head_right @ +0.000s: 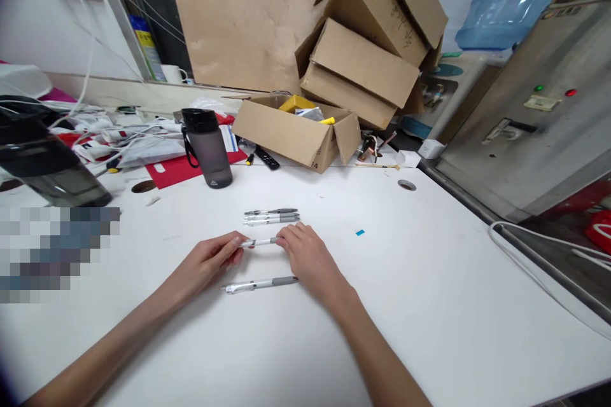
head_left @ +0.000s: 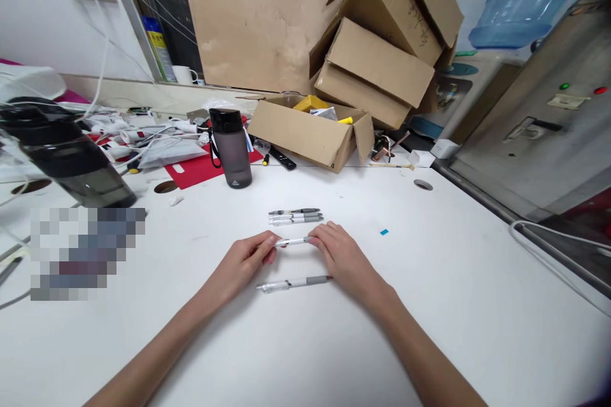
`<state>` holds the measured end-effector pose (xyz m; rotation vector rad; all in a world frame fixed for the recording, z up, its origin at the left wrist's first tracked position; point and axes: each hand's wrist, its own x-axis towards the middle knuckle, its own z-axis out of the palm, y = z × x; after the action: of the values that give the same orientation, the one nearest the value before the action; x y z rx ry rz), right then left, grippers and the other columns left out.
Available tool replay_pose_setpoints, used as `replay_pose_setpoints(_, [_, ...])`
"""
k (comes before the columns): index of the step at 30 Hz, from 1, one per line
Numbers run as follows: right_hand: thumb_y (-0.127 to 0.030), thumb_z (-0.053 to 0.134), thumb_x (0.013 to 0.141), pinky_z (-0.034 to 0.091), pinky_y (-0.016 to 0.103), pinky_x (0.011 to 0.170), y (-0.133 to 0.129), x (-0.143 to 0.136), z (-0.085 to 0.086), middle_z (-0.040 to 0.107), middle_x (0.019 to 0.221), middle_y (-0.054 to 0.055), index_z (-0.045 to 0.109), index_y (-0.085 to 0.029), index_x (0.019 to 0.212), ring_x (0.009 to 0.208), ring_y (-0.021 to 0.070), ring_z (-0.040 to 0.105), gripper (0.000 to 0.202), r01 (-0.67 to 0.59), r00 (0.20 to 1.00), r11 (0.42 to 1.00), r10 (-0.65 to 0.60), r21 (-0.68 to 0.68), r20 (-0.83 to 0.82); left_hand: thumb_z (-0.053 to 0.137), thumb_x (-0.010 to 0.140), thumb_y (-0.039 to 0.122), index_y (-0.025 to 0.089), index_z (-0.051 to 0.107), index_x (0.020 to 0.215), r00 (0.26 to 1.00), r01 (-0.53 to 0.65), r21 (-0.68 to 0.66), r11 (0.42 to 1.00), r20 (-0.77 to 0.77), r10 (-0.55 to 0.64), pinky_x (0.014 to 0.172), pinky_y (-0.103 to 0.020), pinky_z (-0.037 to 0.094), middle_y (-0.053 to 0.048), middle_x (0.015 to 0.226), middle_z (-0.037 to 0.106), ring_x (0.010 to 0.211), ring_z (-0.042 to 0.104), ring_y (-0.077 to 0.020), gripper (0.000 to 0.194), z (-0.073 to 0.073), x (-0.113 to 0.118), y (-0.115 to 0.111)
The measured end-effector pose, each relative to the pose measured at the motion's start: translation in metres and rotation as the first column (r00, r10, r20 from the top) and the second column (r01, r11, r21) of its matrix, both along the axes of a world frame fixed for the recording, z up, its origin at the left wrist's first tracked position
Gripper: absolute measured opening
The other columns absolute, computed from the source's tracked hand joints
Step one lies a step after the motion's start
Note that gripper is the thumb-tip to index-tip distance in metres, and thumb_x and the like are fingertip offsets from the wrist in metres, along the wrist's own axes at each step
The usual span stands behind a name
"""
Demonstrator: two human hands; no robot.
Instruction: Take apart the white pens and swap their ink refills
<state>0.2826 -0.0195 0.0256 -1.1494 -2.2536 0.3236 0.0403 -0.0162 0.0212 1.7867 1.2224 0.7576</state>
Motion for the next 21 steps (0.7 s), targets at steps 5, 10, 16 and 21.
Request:
replay_pose_setpoints(5, [-0.03, 0.044, 0.106, 0.044, 0.037, 0.094, -0.0081, 0.002, 0.0083, 0.066, 0.11, 0.005, 0.063, -0.027, 0.107, 0.106, 0.0227, 0.056, 0.019, -0.038, 0.977, 0.986, 0.003, -0.16, -0.212, 0.037, 0.104, 0.053, 0.021, 0.054, 0.075, 0.999, -0.006, 0.037, 0.999, -0.04, 0.007, 0.062, -0.027, 0.03, 0.004, 0.066, 0.044, 0.062, 0.037, -0.0157, 0.046, 0.005, -0.0002, -0.0031])
replay_pose_setpoints(10, [-0.042, 0.052, 0.102, 0.046, 0.031, 0.079, -0.0102, 0.0011, 0.0069, 0.07, 0.1, 0.001, 0.065, -0.027, 0.107, 0.09, 0.0192, 0.062, 0.021, -0.028, 0.935, 0.918, -0.115, -0.396, -0.334, 0.039, 0.103, 0.051, 0.021, 0.054, 0.074, 0.999, -0.006, 0.051, 0.999, -0.039, 0.008, 0.062, -0.026, 0.031, 0.004, 0.067, 0.047, 0.063, 0.039, -0.0153, 0.045, 0.0077, 0.0022, -0.0053])
replay_pose_setpoints(16, [-0.034, 0.059, 0.097, 0.048, 0.031, 0.088, -0.0038, 0.0026, 0.0077, 0.071, 0.102, 0.002, 0.069, -0.024, 0.1, 0.097, 0.0188, 0.065, 0.015, -0.126, 0.868, 0.915, -0.084, -0.383, -0.489, 0.039, 0.103, 0.05, 0.02, 0.057, 0.074, 0.999, -0.001, 0.054, 0.999, -0.043, 0.003, 0.06, -0.026, 0.031, 0.003, 0.068, 0.05, 0.063, 0.041, -0.0149, 0.045, 0.0083, 0.006, -0.0078])
replay_pose_setpoints(21, [-0.038, 0.059, 0.096, 0.051, 0.033, 0.088, -0.0026, 0.0016, 0.0045, 0.072, 0.1, 0.003, 0.07, -0.023, 0.099, 0.095, 0.0196, 0.067, 0.019, -0.128, 0.846, 0.888, -0.135, -0.442, -0.516, 0.039, 0.103, 0.052, 0.021, 0.058, 0.075, 0.999, -0.002, 0.062, 0.998, -0.032, 0.004, 0.059, -0.025, 0.032, 0.003, 0.068, 0.051, 0.062, 0.041, -0.0152, 0.046, 0.0061, 0.0074, -0.0092])
